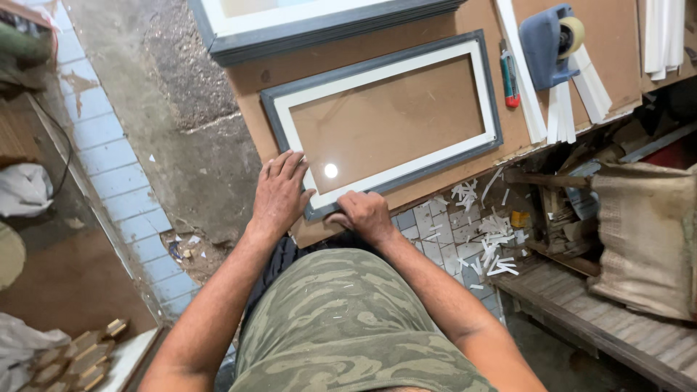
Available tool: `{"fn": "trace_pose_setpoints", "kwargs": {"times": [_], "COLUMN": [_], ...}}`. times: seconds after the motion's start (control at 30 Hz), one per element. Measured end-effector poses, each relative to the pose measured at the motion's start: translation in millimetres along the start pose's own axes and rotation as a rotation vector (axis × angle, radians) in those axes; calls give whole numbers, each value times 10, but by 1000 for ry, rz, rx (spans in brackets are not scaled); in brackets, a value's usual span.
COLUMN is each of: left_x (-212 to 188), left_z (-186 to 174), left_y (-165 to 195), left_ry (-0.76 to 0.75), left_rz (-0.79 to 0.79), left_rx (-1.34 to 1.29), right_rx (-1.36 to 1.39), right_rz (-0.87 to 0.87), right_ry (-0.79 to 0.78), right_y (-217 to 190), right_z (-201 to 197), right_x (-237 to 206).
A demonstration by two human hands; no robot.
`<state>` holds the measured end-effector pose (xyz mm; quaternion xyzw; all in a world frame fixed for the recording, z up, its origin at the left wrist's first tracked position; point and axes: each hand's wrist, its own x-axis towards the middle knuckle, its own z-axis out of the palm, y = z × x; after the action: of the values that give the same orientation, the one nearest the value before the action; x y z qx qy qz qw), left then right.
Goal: The person assembles picture frames by placing white plastic strips into the grooves of gray frames. They press the strips into place, adjust alignment, and stack completed frames on the table.
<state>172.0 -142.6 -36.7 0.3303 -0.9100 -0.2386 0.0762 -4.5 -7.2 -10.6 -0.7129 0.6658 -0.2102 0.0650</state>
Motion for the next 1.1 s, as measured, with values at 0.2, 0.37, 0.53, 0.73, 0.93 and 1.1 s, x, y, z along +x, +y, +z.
{"fn": "trace_pose_setpoints", "kwargs": {"times": [0.2, 0.37, 0.53, 0.73, 0.93, 1.1], "left_x": [49, 77, 206, 429, 557, 533], "left_z": [91, 361, 738, 1363, 1632, 1665], "left_y": [171, 679, 1395, 1988, 2328, 2706], "left_ry": [119, 288, 261, 626, 808, 715], "left_rz": [70, -146, -716, -875, -942, -1024], "left_rx": [-40, -101, -310, -378, -372, -1], "right_rx": [80, -71, -106, 22, 675, 933], "right_rz": [300, 463, 925, 739, 1028, 998], "right_ry": [94, 322, 453, 685, 105, 160], "right_y": [548, 1739, 3529, 5373, 6201, 6433], "right_z": [-434, -1060, -1876, -2779, -3089, -3049], "right_x": [-345, -669, -816, -714, -629, -757]}}
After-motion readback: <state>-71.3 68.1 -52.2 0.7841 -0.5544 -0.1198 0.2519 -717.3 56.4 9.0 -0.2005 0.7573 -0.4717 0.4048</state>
